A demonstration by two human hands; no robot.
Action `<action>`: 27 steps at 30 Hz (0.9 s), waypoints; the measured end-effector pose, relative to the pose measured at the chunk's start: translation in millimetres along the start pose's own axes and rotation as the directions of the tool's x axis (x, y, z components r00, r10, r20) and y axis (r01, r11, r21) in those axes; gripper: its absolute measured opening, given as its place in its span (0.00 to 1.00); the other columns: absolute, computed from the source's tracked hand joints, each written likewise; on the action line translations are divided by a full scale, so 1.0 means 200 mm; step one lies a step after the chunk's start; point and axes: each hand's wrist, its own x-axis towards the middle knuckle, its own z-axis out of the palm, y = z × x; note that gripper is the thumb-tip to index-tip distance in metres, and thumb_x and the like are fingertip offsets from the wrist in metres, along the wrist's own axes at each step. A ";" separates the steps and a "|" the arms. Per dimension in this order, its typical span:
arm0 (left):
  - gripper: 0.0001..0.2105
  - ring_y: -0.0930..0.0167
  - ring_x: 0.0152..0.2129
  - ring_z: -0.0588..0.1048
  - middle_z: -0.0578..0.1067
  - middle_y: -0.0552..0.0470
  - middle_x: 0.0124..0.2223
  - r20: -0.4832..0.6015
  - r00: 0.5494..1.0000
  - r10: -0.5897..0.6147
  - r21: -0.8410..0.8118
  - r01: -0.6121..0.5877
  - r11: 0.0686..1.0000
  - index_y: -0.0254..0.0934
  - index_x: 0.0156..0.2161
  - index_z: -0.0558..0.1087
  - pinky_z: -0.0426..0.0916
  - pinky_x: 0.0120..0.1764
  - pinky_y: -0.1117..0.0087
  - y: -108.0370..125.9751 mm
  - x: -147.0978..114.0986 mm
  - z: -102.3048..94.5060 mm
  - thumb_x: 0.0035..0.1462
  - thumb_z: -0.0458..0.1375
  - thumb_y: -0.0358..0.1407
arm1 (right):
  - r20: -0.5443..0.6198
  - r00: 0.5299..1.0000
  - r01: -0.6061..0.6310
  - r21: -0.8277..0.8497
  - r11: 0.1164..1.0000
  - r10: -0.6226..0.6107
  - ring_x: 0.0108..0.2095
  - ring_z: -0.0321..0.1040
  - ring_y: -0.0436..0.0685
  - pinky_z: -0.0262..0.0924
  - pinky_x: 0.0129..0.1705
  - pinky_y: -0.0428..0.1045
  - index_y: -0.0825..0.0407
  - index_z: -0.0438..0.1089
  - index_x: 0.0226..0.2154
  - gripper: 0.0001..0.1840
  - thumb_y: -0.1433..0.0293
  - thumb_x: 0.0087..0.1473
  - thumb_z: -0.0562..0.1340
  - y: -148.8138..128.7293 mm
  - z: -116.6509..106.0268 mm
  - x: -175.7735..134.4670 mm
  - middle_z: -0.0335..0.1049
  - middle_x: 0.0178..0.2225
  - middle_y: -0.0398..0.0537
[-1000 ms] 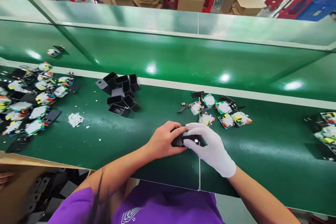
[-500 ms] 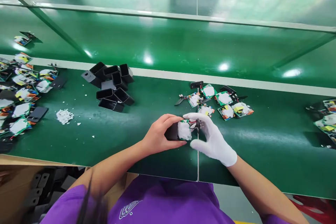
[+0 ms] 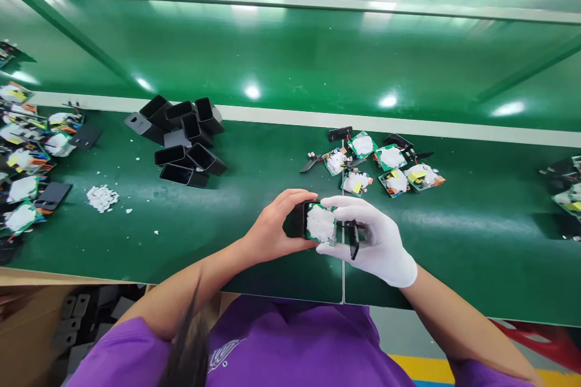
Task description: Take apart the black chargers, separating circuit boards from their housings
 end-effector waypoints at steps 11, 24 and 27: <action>0.29 0.63 0.50 0.77 0.76 0.45 0.53 0.061 0.995 -0.074 -0.110 0.080 0.991 0.42 0.56 0.68 0.76 0.46 0.66 0.00 0.00 0.00 0.48 0.68 0.30 | 0.059 0.998 0.043 -0.173 0.984 -0.033 0.40 0.79 0.57 0.75 0.37 0.50 0.44 0.66 0.37 0.14 0.69 0.54 0.72 -0.05 -0.01 0.02 0.77 0.38 0.44; 0.26 0.65 0.47 0.78 0.77 0.45 0.51 0.072 0.993 -0.090 -0.074 0.096 0.993 0.40 0.53 0.69 0.76 0.44 0.68 0.01 0.02 -0.01 0.48 0.67 0.29 | 0.111 0.993 0.071 -0.197 0.978 -0.050 0.39 0.78 0.55 0.74 0.40 0.49 0.42 0.66 0.44 0.16 0.74 0.56 0.67 -0.03 0.00 0.05 0.77 0.39 0.43; 0.26 0.64 0.48 0.78 0.78 0.45 0.51 0.078 0.994 -0.081 -0.066 0.086 0.994 0.41 0.54 0.69 0.76 0.46 0.65 0.01 0.02 -0.01 0.48 0.67 0.29 | 0.132 0.990 0.075 -0.222 0.972 -0.047 0.39 0.79 0.56 0.75 0.40 0.51 0.41 0.66 0.44 0.14 0.72 0.58 0.66 -0.03 0.00 0.05 0.77 0.39 0.43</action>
